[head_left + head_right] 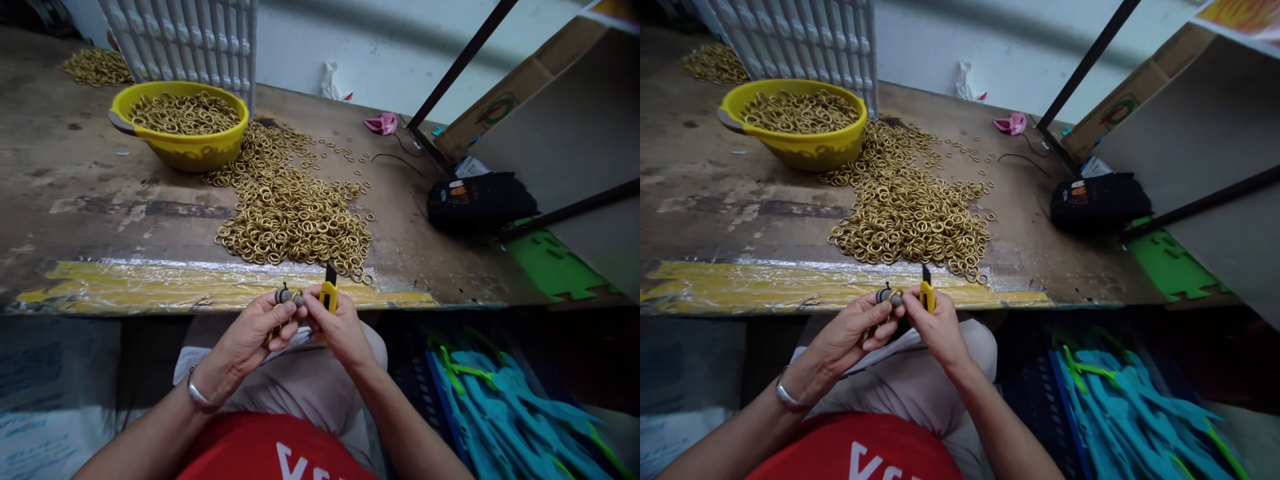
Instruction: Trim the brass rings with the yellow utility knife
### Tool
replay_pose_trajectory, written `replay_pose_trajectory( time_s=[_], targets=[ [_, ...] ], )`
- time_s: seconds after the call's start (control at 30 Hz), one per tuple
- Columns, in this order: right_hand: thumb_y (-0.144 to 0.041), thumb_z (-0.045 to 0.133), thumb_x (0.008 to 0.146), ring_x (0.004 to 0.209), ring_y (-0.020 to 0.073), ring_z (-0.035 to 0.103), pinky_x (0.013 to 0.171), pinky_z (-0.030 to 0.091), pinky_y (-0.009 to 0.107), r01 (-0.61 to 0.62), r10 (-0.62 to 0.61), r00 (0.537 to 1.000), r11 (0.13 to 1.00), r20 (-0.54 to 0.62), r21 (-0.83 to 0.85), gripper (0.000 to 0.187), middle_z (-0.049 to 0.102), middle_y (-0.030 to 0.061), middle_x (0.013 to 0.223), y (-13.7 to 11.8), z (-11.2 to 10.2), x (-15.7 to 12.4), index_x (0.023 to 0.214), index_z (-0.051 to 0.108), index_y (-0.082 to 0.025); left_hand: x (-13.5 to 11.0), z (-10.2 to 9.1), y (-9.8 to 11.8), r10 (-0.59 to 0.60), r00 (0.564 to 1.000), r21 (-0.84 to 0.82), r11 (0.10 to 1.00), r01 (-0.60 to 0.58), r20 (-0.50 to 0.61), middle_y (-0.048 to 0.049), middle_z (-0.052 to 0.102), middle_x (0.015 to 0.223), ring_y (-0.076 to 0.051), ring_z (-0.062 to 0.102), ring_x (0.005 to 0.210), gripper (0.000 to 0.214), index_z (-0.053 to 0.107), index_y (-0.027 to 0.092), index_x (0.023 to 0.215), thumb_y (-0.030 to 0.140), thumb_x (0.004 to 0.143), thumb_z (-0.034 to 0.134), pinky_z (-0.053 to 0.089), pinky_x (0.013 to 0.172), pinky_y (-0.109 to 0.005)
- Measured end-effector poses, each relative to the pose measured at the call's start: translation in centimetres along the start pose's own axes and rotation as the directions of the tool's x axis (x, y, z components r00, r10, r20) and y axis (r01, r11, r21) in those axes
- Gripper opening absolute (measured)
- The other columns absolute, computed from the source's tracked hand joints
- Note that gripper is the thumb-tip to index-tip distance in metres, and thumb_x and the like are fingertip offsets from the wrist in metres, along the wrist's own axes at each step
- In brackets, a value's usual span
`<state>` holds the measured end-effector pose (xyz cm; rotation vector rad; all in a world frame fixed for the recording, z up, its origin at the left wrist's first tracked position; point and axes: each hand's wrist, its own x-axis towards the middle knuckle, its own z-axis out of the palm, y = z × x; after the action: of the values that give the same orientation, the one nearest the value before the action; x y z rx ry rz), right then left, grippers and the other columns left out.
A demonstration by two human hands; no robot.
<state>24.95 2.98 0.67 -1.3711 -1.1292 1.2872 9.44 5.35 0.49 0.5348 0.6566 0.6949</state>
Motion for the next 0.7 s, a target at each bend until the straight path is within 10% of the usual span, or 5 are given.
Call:
replay_pose_trajectory(
  time_s=[0.13,0.3,0.53,0.7],
  targets=[
    [-0.015,0.053,0.088,0.073,0.0161,0.055,0.068,0.039,0.028,0.298,-0.263,0.953,0.711,0.152,-0.637,0.012,0.061,0.0035,0.078,-1.3,-1.4,-1.1,0.083,0.063,-0.017,-0.6,0.1,0.0,0.044,0.996,0.185,0.982,-0.029,-0.074,0.0039,0.052,0.056,-0.003,0.036,0.040,0.032,0.064,0.012,0.076,0.041,0.074,0.078,0.025,0.034,-0.013],
    [-0.002,0.052,0.080,0.078,0.0182,0.059,0.068,0.038,0.028,0.249,-0.152,0.966,0.339,0.209,-0.907,0.026,0.065,0.0053,0.090,-2.3,-2.0,-1.9,0.096,0.065,-0.018,-0.9,0.3,0.1,0.124,0.982,0.456,0.889,-0.047,-0.140,0.0060,0.048,0.047,-0.004,0.036,0.037,0.031,0.061,0.013,0.073,0.041,0.078,0.072,0.027,0.035,-0.014],
    [-0.003,0.049,0.084,0.078,0.0178,0.060,0.066,0.036,0.027,0.272,-0.105,0.961,0.235,0.254,-0.933,0.025,0.067,0.0052,0.091,-1.7,-2.5,-1.4,0.097,0.063,-0.019,-1.1,0.5,0.7,0.190,0.978,0.604,0.791,-0.100,-0.087,0.0062,0.048,0.050,-0.005,0.036,0.041,0.020,0.062,0.015,0.073,0.032,0.079,0.069,0.027,0.038,-0.016],
    [-0.010,0.051,0.089,0.069,0.0188,0.058,0.061,0.030,0.029,-0.046,-0.142,0.988,0.107,-0.061,-0.993,0.013,0.067,0.0082,0.081,1.3,-7.0,1.1,0.088,0.062,-0.016,-2.9,1.8,2.2,0.075,0.992,0.634,0.764,-0.120,0.097,0.0029,0.052,0.053,-0.006,0.042,0.047,0.016,0.061,0.014,0.061,0.017,0.073,0.072,0.031,0.043,-0.017]
  ],
)
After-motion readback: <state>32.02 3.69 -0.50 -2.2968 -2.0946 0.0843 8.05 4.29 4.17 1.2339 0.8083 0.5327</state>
